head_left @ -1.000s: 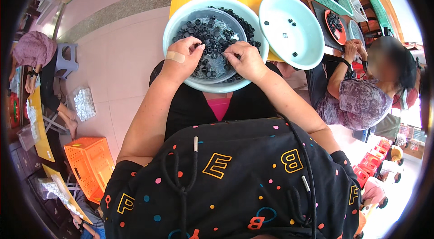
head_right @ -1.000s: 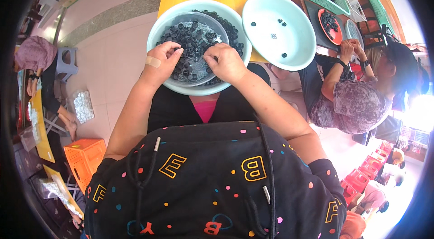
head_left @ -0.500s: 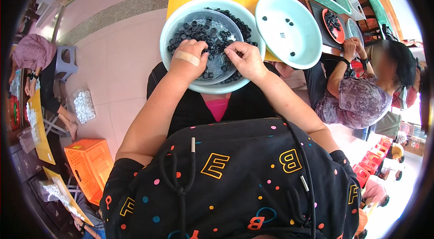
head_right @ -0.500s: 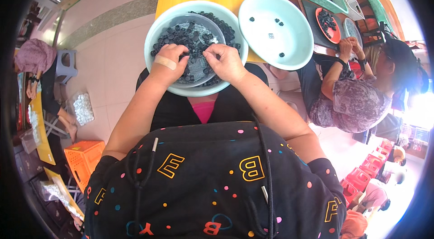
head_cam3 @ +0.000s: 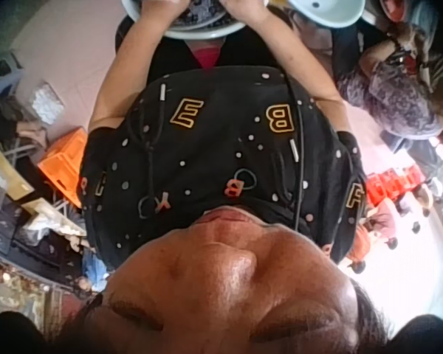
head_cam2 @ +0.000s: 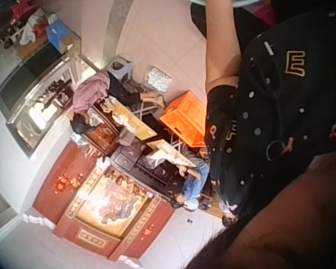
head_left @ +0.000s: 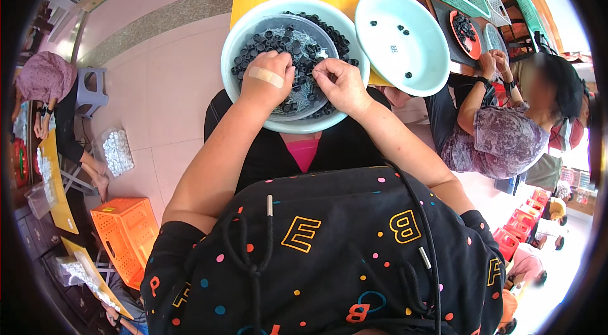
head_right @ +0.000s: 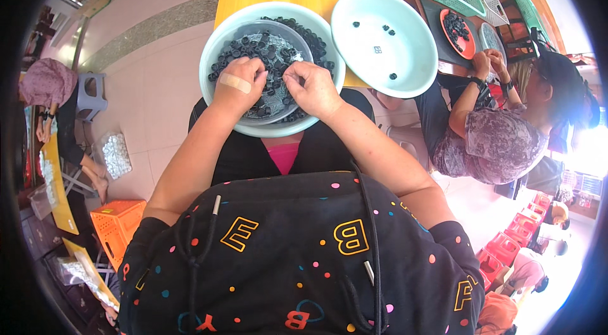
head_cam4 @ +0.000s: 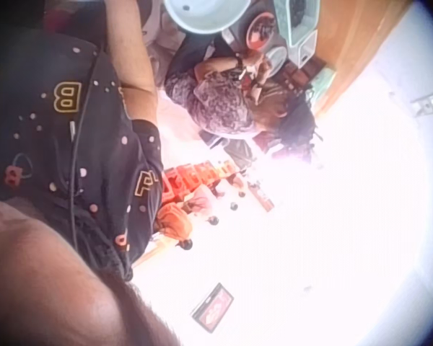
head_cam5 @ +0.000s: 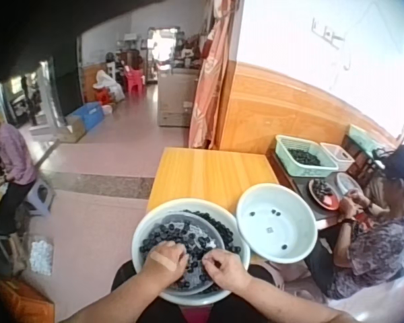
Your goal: The person places a basin of plastic parts onto the table and assembles plastic caps with small components by hand, dropping the finished pieces into another basin.
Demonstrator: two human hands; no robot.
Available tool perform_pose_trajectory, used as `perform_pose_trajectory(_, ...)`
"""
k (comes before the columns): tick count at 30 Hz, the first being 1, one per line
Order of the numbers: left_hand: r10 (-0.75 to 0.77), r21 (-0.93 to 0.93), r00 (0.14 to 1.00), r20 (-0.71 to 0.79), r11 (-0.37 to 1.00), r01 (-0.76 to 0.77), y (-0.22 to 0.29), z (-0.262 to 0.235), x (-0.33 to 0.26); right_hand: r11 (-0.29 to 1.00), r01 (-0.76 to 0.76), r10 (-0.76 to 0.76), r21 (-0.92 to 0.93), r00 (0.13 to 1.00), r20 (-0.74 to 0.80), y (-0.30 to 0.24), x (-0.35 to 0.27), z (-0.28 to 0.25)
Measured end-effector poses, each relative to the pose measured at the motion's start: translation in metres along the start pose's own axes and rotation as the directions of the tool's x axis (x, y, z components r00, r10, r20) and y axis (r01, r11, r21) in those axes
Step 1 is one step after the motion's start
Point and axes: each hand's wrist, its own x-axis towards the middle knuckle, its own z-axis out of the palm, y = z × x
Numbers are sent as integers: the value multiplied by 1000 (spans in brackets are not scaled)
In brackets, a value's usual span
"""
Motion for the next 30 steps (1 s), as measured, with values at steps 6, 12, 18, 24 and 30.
perform_pose_trajectory(6, 143, 116, 988, -48, 984, -137, -8, 18, 11, 1000, 18, -18, 1, 1000, 9, -2, 0, 1)
perform_pose_trajectory(12, 55, 55, 998, 9, 997, -55, -1, 8, 3, 1000, -9, 9, 20, 1000, 9, -1, -2, 1)
perform_pose_trajectory(18, -19, -359, 999, -33, 933, 6, 13, 9, -5, 984, -49, 58, 174, 997, -44, 14, -3, 8)
perform_pose_trajectory(24, -178, -543, 979, 95, 816, 201, 21, 17, -7, 980, -123, 119, 154, 992, 36, 7, -6, 8)
perform_pose_trajectory(30, -238, -863, 872, 428, 177, 472, 9, 20, -10, 731, -283, 251, 621, 958, 140, 3, -5, 6)
